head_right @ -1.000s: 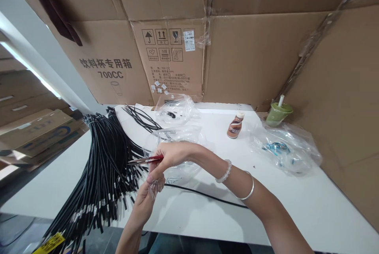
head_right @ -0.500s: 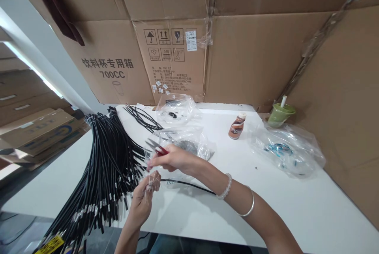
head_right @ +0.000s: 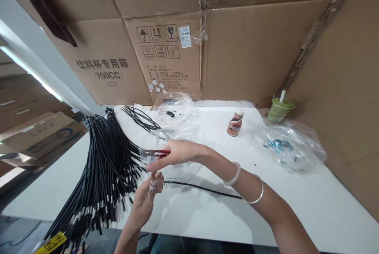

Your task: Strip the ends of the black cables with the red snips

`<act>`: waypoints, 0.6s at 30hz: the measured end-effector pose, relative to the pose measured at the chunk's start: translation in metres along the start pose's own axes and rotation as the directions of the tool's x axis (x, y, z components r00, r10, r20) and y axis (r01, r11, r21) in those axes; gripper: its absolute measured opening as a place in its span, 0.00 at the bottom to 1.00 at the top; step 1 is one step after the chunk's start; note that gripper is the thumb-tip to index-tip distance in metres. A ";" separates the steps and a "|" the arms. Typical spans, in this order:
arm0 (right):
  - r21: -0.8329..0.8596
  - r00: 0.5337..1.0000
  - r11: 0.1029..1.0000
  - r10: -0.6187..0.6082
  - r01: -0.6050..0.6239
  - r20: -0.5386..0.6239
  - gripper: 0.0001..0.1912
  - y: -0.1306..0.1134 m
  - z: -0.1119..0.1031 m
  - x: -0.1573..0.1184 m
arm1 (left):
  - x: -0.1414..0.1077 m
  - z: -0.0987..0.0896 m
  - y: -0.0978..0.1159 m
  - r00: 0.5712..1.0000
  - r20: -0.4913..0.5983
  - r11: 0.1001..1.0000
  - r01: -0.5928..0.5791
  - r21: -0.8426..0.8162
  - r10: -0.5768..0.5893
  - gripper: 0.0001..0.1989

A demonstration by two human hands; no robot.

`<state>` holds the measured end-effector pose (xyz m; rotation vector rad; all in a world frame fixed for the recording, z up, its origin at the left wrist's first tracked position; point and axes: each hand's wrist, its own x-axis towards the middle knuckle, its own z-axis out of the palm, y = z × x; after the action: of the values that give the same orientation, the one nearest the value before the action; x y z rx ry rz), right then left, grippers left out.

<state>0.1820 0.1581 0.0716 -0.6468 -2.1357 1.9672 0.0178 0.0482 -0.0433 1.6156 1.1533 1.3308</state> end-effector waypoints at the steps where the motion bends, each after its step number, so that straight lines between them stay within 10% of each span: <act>1: -0.013 1.000 1.000 -0.012 0.012 0.022 0.15 -0.002 -0.003 0.001 | 0.001 0.000 0.002 1.000 0.001 1.000 -0.003 0.006 0.002 0.24; 18: 0.075 0.949 0.996 0.028 -0.054 0.313 0.12 -0.005 0.001 0.008 | 0.015 0.002 0.020 0.997 0.038 0.997 -0.073 0.007 0.073 0.27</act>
<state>0.1733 0.1605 0.0746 -0.3893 -2.2094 2.3000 0.0248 0.0554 -0.0205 1.6967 1.0881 1.3370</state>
